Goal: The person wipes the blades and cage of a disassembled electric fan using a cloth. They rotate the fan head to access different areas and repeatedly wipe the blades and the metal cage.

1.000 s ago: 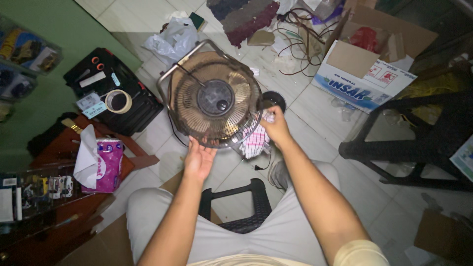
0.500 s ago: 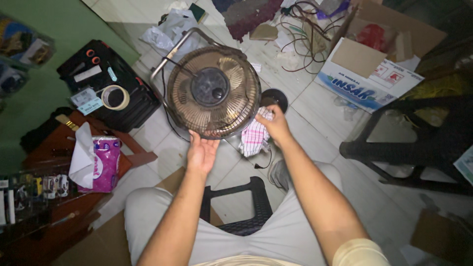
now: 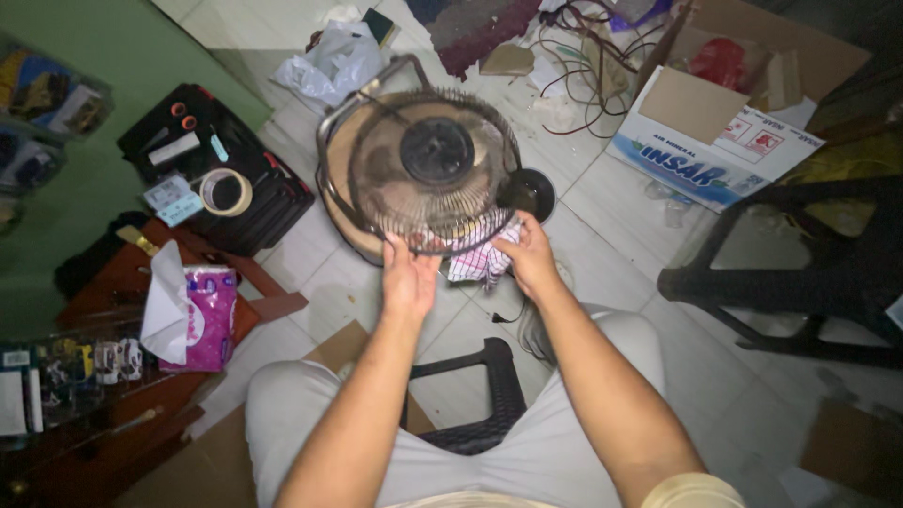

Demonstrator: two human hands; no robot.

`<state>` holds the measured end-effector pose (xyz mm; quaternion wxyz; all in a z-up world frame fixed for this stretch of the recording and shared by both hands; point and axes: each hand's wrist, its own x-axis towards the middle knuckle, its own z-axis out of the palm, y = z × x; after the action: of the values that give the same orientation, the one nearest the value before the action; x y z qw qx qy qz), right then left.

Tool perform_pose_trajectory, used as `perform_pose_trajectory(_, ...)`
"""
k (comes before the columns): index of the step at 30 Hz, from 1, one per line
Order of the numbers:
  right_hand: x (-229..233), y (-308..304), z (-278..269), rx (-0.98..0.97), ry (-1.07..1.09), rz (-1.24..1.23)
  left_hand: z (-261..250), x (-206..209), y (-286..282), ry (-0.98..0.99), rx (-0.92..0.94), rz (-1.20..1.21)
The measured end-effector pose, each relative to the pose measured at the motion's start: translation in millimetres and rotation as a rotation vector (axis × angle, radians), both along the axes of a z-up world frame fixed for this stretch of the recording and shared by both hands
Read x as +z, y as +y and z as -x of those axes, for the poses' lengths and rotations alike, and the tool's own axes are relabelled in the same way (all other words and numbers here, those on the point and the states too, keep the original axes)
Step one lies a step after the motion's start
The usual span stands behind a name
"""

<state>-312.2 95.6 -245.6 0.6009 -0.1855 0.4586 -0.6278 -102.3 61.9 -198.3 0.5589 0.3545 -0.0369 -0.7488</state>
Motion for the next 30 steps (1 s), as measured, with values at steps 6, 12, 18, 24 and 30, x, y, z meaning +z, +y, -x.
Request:
perform_pose_trajectory(6, -23, 12, -1, -0.020, 0.179, 0.003, 9, -14, 15, 0.014, 0.029, -0.003)
perform_pose_trajectory(12, -33, 21, -1, -0.038, 0.389, 0.101, 9, -7, 14, 0.036, 0.019, -0.047)
perform_pose_trajectory(18, -27, 9, 37, -0.151, 0.415, -0.019, 4, -5, 7, 0.020, 0.008, -0.067)
perform_pose_trajectory(24, -4, 7, 52, -0.076, 0.557, 0.011, 8, 2, 8, 0.053, 0.020, -0.059)
perform_pose_trajectory(30, -16, 13, 39, -0.029, 0.322, -0.019, 6, -5, 11, 0.058, 0.020, -0.093)
